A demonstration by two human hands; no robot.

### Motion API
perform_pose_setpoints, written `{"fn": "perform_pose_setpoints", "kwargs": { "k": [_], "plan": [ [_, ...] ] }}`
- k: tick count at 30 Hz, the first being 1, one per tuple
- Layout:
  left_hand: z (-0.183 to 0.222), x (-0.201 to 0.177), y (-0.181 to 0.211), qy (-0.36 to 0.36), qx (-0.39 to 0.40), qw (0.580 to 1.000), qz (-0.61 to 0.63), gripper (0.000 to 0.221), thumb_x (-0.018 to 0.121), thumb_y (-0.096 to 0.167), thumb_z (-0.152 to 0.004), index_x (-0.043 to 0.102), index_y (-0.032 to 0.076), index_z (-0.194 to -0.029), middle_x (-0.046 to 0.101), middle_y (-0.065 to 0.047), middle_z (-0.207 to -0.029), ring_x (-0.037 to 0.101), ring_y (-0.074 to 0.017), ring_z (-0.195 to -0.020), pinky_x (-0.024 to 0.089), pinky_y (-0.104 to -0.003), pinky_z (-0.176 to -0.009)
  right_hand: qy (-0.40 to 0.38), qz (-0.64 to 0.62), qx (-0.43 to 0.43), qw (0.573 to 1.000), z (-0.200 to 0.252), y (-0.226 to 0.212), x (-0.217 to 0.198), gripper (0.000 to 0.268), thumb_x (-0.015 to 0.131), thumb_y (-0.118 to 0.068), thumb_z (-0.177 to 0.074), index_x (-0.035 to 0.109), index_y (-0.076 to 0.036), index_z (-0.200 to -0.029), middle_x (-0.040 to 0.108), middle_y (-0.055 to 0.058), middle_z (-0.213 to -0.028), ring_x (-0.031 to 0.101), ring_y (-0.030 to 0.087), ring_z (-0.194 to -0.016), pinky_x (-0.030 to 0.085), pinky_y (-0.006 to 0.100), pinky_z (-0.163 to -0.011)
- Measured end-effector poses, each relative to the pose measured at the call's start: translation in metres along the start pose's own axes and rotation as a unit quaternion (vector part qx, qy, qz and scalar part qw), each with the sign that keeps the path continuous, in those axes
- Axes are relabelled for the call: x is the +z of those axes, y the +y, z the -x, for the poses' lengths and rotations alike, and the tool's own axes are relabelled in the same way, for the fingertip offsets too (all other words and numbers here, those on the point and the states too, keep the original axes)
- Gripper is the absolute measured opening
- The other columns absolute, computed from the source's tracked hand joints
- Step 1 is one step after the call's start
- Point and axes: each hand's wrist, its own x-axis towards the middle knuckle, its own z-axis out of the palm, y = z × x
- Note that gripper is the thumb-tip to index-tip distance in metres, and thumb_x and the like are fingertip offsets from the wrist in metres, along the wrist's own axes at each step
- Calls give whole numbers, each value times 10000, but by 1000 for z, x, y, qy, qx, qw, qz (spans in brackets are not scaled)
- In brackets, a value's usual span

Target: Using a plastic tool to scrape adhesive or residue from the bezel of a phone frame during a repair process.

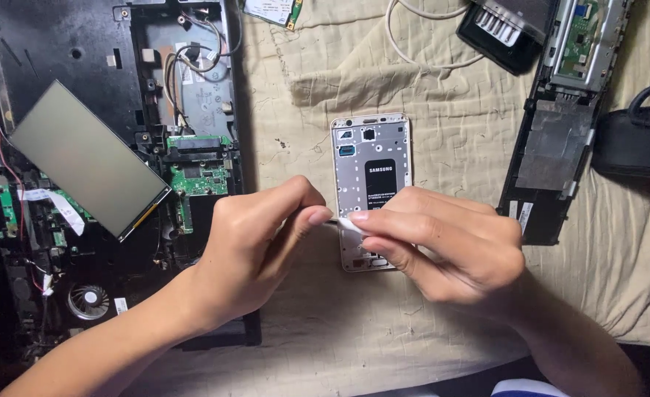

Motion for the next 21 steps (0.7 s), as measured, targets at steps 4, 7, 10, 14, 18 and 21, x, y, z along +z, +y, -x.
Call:
{"fn": "perform_pose_setpoints", "kwargs": {
  "k": [4, 7, 10, 14, 18, 21],
  "plan": [
    [0, -1, -1, -6, 13, 999, -31, 229, 468, 137, -1080, 533, 39, -884, 518, -35, -697, 401, -144, -530, 331, -268, -504, -6, -8, 20, 1000, 1, 3, -1, 210, 696, 21, -930, 661, 131, -1106, 737, 213, -921, 719, 277, -740, 588, 320, -685],
    [0, -2, -1, -17, 18, 999, -39, 218, 461, 123, -1080, 528, 35, -892, 528, -43, -720, 415, -154, -536, 343, -273, -508, -9, -16, 40, 999, 0, 6, -2, 193, 704, 11, -929, 678, 104, -1096, 720, 195, -885, 692, 268, -718, 561, 310, -679],
    [1, -1, -1, -18, 26, 998, -45, 210, 473, 106, -1077, 536, 26, -893, 526, -43, -710, 426, -150, -533, 342, -269, -493, -16, -53, 23, 998, 0, 10, -4, 185, 686, 15, -931, 681, 122, -1082, 754, 216, -904, 735, 266, -717, 589, 292, -657],
    [2, -1, -2, -27, 28, 997, -63, 202, 472, 122, -1081, 534, 40, -908, 465, -35, -678, 405, -152, -518, 328, -280, -490, -30, -71, 56, 995, 0, 11, -8, 162, 659, -18, -951, 696, 84, -1071, 739, 164, -838, 688, 211, -670, 524, 264, -624],
    [2, -2, -3, -42, 3, 998, -53, 222, 430, 197, -1086, 522, 38, -961, 514, -39, -722, 443, -164, -554, 357, -277, -542, -25, -75, 65, 995, -1, 8, -8, 156, 659, -18, -944, 699, 86, -1054, 744, 180, -854, 702, 227, -688, 538, 272, -649],
    [1, -4, -3, -41, -15, 998, -43, 430, 327, 397, -1079, 549, 30, -1111, 587, -29, -765, 553, -155, -638, 442, -269, -635, 3, -46, 45, 998, -4, 4, -14, 92, 686, 49, -898, 709, 113, -960, 733, 192, -786, 690, 233, -626, 534, 276, -607]
  ]
}}
